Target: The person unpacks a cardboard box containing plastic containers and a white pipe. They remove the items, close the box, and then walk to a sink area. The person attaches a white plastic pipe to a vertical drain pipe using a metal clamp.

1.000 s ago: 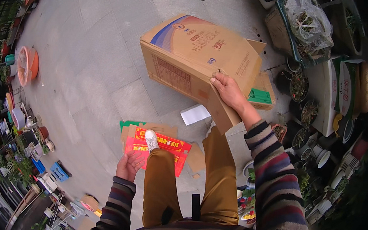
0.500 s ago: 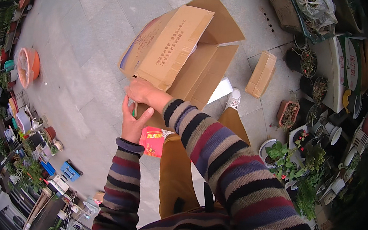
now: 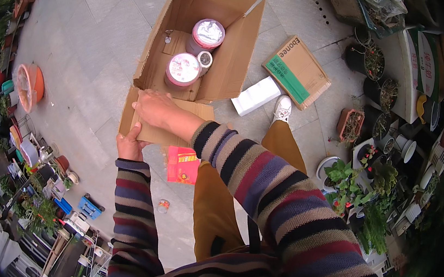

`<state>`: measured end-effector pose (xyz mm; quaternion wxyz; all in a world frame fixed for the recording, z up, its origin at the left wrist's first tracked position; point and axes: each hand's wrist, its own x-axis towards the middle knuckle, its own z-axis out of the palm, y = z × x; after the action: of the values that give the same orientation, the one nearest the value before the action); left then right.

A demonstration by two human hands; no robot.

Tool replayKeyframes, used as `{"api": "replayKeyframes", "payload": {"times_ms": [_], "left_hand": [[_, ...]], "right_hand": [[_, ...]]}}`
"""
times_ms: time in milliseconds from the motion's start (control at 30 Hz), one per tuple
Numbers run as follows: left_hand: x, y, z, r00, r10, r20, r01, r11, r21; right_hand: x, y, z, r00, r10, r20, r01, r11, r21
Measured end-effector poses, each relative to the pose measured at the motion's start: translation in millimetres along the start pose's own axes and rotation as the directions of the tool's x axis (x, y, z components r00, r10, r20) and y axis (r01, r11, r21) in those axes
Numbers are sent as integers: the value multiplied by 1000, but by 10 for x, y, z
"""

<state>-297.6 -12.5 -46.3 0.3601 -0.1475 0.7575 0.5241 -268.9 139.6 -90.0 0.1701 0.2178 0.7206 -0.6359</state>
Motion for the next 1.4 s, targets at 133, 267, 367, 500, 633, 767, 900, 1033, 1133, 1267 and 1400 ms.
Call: {"api": "replayKeyframes", "payload": {"times_ms": [133, 267, 367, 500, 633, 767, 900, 1033, 1133, 1267, 1400], "left_hand": [[-38, 11, 16, 1000, -6, 6, 6, 1000, -9], [-93, 81, 20, 1000, 23, -19, -24, 999, -43], [-193, 213, 90, 998, 55, -24, -56, 998, -30], [-461, 364, 220, 997, 66, 25, -67, 998, 18], [-753, 431, 301, 992, 66, 107, -73, 995, 64], [-1013, 455, 294, 990, 61, 131, -65, 998, 27], [-1160, 512, 143, 995, 33, 95, -29, 999, -42], [-1072, 323, -19, 993, -53, 108, 61, 995, -75], [-991, 138, -22, 990, -53, 129, 66, 992, -103], [-960, -74, -48, 984, -114, 136, 126, 989, -82], [-895, -310, -110, 976, -151, 160, 159, 987, -35]], "right_hand": [[-327, 359, -101, 998, -40, -39, 37, 996, -80], [-476, 526, -171, 984, -78, -161, 95, 990, 100], [-494, 577, -301, 984, -43, -170, 51, 998, 45], [-258, 707, -497, 996, 85, -33, -91, 971, -222], [72, 896, -438, 986, 164, 10, -144, 897, -417], [285, 1241, -186, 977, 208, 47, -135, 774, -619], [241, 1955, -110, 969, 159, 187, -51, 874, -484], [246, 2127, -459, 851, 238, 467, -174, 969, -177], [219, 2243, -563, 794, 291, 533, -270, 955, -119], [-57, 2414, -540, 821, 356, 446, -339, 933, -120], [-278, 2760, -338, 853, 462, 241, -421, 884, -205]]}}
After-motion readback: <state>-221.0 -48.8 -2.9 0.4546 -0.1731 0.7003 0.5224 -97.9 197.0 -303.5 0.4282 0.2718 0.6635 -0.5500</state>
